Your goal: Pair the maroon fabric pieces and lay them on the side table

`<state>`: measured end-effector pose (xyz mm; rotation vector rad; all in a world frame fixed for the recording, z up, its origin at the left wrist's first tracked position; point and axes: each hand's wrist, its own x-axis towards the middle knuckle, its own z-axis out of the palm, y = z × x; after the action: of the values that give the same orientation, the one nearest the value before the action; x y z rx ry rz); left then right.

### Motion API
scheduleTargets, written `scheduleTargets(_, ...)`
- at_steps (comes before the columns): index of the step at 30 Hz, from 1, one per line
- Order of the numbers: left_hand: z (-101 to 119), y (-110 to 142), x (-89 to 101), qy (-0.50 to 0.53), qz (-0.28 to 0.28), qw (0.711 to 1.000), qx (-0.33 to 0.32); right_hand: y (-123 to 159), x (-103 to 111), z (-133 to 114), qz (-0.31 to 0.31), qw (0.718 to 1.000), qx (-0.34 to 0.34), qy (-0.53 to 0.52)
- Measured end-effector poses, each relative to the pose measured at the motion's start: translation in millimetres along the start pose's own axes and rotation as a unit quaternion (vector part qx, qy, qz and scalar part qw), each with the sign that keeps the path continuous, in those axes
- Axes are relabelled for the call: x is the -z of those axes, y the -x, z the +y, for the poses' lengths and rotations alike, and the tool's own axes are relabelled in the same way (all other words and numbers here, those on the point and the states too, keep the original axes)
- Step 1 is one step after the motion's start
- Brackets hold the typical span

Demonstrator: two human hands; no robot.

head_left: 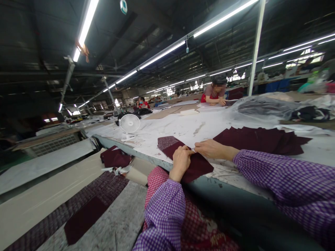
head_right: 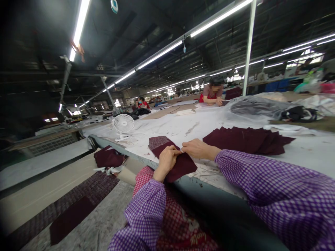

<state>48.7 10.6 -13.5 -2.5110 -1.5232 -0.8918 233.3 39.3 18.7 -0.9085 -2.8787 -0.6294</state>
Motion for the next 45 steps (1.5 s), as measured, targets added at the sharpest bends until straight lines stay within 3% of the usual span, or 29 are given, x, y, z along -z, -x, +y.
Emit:
scheduleTargets(3, 2.0, -0.8, 3.9, -0.017, -0.023, 0.999, -0.014, 1.8, -4.9, 0.9, 0.007, 0.999, 0.027, 0.033)
scheduleTargets(5, 2.9, -1.1, 5.4, -0.024, -0.033, 0.999, -0.013, 2.9, -4.0, 3.2, -0.002, 0.999, 0.008, 0.033)
scheduleTargets(9, 4.2, -0.4, 5.4, -0.03, -0.031, 0.999, -0.009, 1.9, 9.3, 2.7, 0.005, 0.996, -0.075, -0.048)
scheduleTargets(14, 4.1, -1.6, 3.5, -0.033, -0.023, 0.999, -0.008, -3.9, 14.2, -13.7, 0.027, 0.99, -0.074, -0.119)
scheduleTargets(17, -2.7, -0.1, 4.6, -0.007, -0.017, 1.0, -0.009, -3.7, 7.4, -17.6, 0.022, 0.987, -0.094, -0.127)
scheduleTargets(22, -28.1, 17.0, 14.7, 0.045, 0.033, 0.998, 0.008, -0.1, 4.2, -10.0, 0.023, 0.984, -0.045, -0.172)
scheduleTargets(30, -48.5, 28.9, 21.8, 0.086, 0.049, 0.995, 0.006, -4.0, 16.5, -10.7, -0.037, 0.993, -0.009, -0.108)
scheduleTargets(38, -52.9, 22.8, 22.7, 0.114, 0.013, 0.993, 0.012, -19.3, 36.4, -30.3, -0.095, 0.994, 0.023, 0.048)
scheduleTargets(45, -60.4, 28.6, 29.0, 0.183, 0.038, 0.982, 0.006, -31.1, 47.3, -34.2, -0.116, 0.989, 0.06, 0.062)
